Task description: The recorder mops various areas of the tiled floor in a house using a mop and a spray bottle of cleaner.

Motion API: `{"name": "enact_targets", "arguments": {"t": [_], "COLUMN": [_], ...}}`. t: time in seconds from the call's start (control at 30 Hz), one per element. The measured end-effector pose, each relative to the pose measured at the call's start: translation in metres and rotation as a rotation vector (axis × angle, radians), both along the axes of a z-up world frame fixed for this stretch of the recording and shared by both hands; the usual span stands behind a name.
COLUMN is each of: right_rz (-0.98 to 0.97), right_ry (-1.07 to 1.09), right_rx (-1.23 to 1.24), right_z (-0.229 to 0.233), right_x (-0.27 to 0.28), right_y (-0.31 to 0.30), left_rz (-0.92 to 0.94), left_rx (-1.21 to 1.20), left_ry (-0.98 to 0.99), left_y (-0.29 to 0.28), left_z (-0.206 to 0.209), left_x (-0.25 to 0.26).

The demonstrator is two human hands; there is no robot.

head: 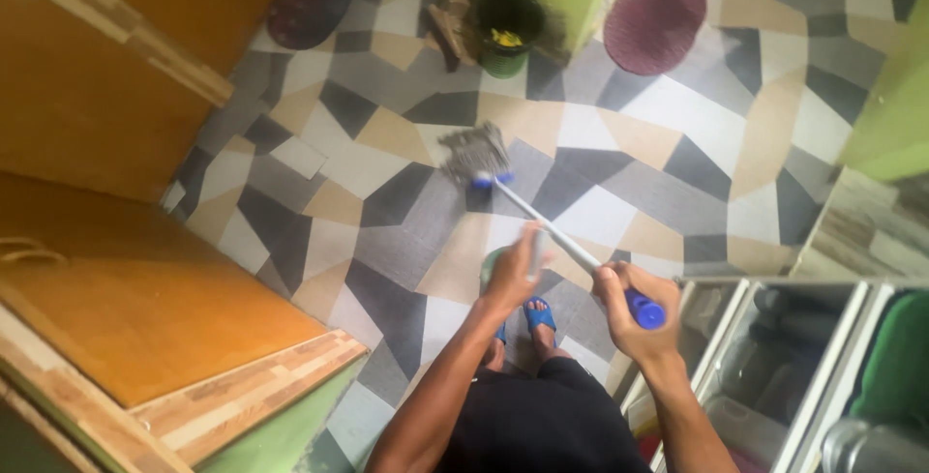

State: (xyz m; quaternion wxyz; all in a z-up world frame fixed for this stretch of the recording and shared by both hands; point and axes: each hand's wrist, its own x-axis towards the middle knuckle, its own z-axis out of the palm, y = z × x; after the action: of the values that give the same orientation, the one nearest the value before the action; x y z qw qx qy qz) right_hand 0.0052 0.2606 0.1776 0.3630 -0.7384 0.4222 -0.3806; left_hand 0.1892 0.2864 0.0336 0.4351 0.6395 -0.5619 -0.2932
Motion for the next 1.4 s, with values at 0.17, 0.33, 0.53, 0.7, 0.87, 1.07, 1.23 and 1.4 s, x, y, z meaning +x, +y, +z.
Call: {"name": "enact_targets", "arguments": {"t": [0.17,0.33,0.53,0.7,0.87,1.07,1.23,1.4], "right_rz": [-0.172,-0.19,-0.181,-0.201,-0.102,-0.184,-0.274,-0.123], "right_ry": [-0.205,-0.467,-0.162,-0.064,-0.108,-0.052,-0.112,-0.309], "right_rx": [-0.048,-0.269,-0.358,-0.345,-0.247,-0.117,-0.082,-0.441], "right_z": [0.009,-0.006,-0.075,-0.166,-0.173,-0.091,-0.027,-0.073], "right_x": [-0.004,-0.001,0.013,0.031,0.001,-0.027,-0.012,0.005], "right_y": [0.015,0.014,-0.008,-0.084,-0.119,-0.059,0.008,0.021], "left_rz": [-0.229,-0.297,-0.094,-0.011,0.059,0.002,-0.117,-0.108], "left_rx": [0.085,0.183,0.234,-0.093,-0.283,-0.015,-0.033,-0.053], "left_ry": [0.065,-0.146,-0.238,-0.152,-0.08,0.121,0.151,0.185], "left_y": [-0.005,-0.014,-0.058,-0.063,-0.025,-0.005,-0.007,-0.007], "left_z": [0.004,-0.025,-0.026,-0.017,0.052,0.085,0.091,0.115], "left_x": [-0.053,-0.067,-0.043,-0.011,-0.004,-0.008,-0.012,-0.006]}}
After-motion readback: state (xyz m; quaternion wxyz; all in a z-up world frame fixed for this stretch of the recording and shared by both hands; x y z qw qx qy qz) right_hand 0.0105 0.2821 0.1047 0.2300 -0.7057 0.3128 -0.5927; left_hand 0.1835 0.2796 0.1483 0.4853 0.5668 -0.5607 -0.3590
